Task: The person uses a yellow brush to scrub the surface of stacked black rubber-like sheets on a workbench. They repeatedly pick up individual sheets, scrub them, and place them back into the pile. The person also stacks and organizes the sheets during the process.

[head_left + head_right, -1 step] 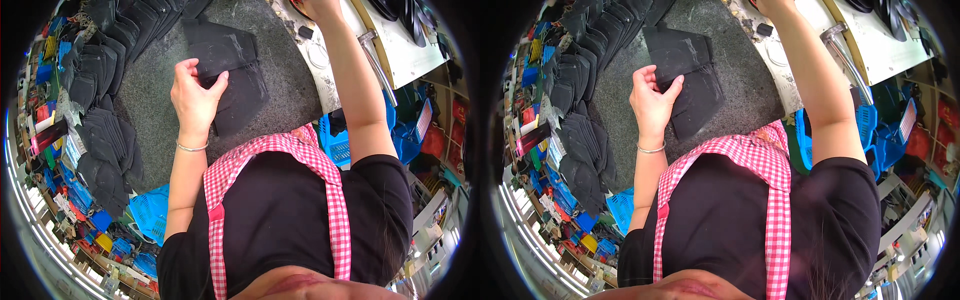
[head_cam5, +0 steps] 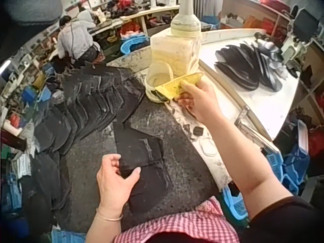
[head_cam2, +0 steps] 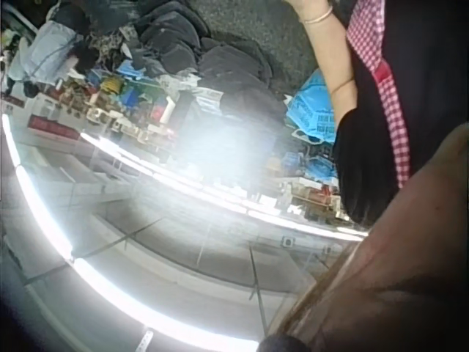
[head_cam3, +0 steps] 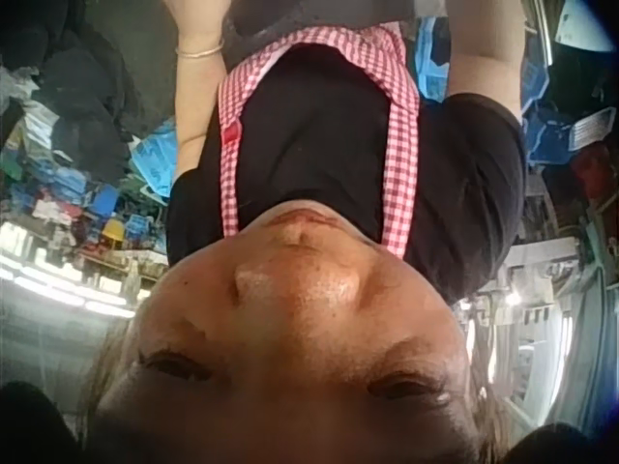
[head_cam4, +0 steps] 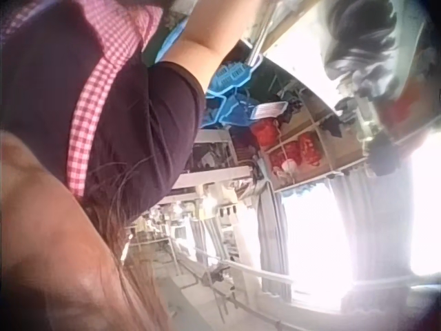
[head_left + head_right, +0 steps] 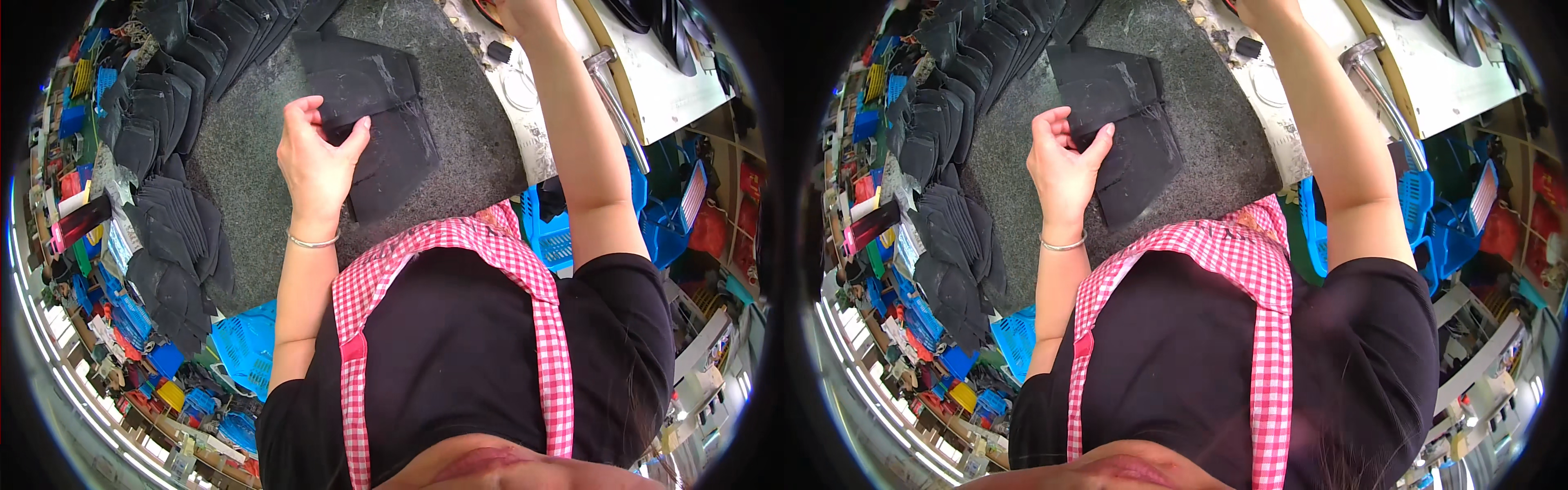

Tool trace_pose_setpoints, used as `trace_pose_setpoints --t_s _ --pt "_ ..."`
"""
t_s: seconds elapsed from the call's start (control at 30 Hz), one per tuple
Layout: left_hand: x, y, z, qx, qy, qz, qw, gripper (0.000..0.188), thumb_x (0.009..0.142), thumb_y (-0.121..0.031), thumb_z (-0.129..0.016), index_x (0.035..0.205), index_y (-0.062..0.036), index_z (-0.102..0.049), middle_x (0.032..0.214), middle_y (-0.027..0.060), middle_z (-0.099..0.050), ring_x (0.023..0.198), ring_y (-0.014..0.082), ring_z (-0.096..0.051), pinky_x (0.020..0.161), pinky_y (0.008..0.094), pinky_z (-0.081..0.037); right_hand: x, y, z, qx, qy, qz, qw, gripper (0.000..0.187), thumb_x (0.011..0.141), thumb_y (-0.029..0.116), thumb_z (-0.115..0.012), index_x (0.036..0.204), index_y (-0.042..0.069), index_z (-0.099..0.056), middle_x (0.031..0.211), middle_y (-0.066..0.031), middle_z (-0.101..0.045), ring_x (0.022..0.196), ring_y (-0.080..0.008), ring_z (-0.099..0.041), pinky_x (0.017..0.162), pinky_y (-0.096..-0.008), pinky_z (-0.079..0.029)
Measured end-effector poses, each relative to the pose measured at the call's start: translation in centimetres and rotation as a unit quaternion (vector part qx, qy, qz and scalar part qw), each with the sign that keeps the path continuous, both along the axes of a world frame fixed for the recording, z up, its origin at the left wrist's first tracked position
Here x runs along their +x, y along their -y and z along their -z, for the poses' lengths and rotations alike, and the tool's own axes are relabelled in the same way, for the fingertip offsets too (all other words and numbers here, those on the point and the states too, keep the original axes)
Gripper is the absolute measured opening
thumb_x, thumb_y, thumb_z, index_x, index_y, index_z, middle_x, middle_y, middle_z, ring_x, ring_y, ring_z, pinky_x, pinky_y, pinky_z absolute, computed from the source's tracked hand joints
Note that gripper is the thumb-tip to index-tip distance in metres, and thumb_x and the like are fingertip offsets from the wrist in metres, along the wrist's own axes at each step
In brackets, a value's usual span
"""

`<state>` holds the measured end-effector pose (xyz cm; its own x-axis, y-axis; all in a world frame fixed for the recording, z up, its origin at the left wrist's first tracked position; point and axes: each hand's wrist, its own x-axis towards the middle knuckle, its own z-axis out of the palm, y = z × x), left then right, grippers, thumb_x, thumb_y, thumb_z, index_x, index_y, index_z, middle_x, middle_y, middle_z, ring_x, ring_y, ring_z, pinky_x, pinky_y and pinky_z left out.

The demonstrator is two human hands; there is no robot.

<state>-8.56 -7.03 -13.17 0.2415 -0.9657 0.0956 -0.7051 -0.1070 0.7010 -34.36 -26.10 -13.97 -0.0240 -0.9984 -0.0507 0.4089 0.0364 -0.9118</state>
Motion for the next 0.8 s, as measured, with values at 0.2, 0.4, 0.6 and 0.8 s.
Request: trace_pose_setpoints --t_s 0.2,0.4,0.6,0.8 --pt "1.1 0.4 -1.7 0.015 0.094 0.023 0.995 0.057 0.077 -0.013 -0.09 0.122 0.0003 -0.059 0.103 0.0113 -0.069 0.083 0.0139 -0.066 0.075 0.0279 -0.055 -0.9 -3.8 -0.3 0.018 -0.034 -0.03 0.999 0.022 0.102 0.012 -0.062 0.117 -0.004 -0.06 0.092 -0.0119 -0.07 0.071 -0.0157 -0.07 0.059 -0.026 -0.057" --pt "3.9 1.0 -0.6 0.068 -0.267 0.032 0.961 0.053 0.08 -0.001 -0.085 0.123 0.0026 -0.055 0.105 0.0112 -0.07 0.088 0.0135 -0.068 0.077 0.0251 -0.057 0.4 -6.1 -1.1 -0.009 -0.066 -0.097 0.993 0.02 0.104 0.013 -0.061 0.115 -0.004 -0.061 0.092 -0.0119 -0.071 0.07 -0.0149 -0.071 0.06 -0.0252 -0.058" --pt "4.2 1.5 -0.7 0.065 -0.196 0.05 0.977 0.054 0.078 -0.009 -0.09 0.121 0.0015 -0.059 0.108 0.011 -0.069 0.09 0.0138 -0.066 0.078 0.0274 -0.056 1.7 -7.5 -1.0 0.013 -0.09 -0.118 0.989 0.02 0.104 0.013 -0.061 0.117 -0.003 -0.061 0.096 -0.0128 -0.073 0.071 -0.0155 -0.072 0.061 -0.0271 -0.059" --pt "2.2 1.1 -0.2 -0.029 -0.023 -0.02 0.999 0.056 0.073 -0.022 -0.094 0.117 -0.0004 -0.066 0.107 0.0099 -0.069 0.086 0.0159 -0.065 0.075 0.0299 -0.054 1.2 -7.7 -1.1 0.013 -0.076 -0.103 0.992 0.022 0.104 0.013 -0.062 0.118 -0.003 -0.06 0.097 -0.0135 -0.072 0.071 -0.0153 -0.071 0.06 -0.0271 -0.059"
